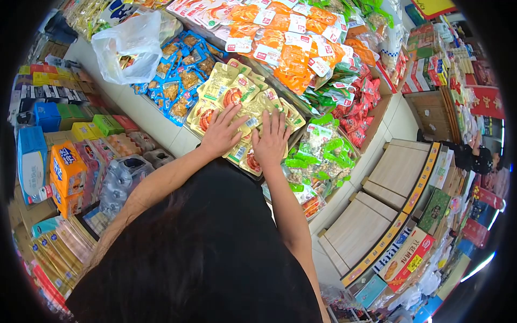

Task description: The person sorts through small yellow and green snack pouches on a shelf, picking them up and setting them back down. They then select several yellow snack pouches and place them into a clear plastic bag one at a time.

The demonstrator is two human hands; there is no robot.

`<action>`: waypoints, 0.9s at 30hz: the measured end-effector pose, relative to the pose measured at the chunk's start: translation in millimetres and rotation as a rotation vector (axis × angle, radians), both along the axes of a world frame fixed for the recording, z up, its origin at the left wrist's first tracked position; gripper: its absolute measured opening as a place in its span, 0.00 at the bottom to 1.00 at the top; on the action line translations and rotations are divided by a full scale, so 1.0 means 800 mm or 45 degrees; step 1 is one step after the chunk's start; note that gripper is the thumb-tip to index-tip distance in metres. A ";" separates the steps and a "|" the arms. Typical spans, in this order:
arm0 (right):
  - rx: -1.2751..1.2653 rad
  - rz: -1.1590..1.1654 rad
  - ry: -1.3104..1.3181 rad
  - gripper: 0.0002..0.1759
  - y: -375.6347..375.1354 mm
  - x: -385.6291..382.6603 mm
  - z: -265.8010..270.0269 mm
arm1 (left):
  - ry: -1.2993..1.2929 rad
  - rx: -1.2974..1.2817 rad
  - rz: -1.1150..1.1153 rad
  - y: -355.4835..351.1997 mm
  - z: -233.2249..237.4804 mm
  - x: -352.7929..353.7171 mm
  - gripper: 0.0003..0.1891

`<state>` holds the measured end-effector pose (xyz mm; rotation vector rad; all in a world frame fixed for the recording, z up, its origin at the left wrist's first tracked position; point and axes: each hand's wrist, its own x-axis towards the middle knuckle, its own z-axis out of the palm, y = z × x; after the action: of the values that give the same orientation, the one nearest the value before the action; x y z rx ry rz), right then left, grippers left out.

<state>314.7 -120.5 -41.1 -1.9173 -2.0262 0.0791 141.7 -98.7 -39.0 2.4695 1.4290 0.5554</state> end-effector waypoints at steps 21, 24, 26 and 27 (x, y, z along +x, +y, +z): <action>0.033 0.127 -0.114 0.36 -0.006 0.012 0.000 | -0.126 -0.023 0.019 -0.004 -0.006 -0.004 0.23; 0.067 0.141 -0.079 0.35 -0.009 0.015 -0.001 | -0.103 0.006 0.026 -0.006 -0.008 -0.005 0.23; 0.067 0.135 -0.087 0.35 -0.009 0.014 -0.001 | -0.122 -0.020 0.021 -0.005 -0.007 -0.005 0.23; 0.059 0.131 -0.088 0.35 -0.009 0.014 0.000 | -0.135 -0.055 0.017 -0.004 -0.006 -0.005 0.23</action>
<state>325.9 -127.4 -41.5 -1.8105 -2.1521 -0.0086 137.4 -102.0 -44.0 2.3617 1.4022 0.6413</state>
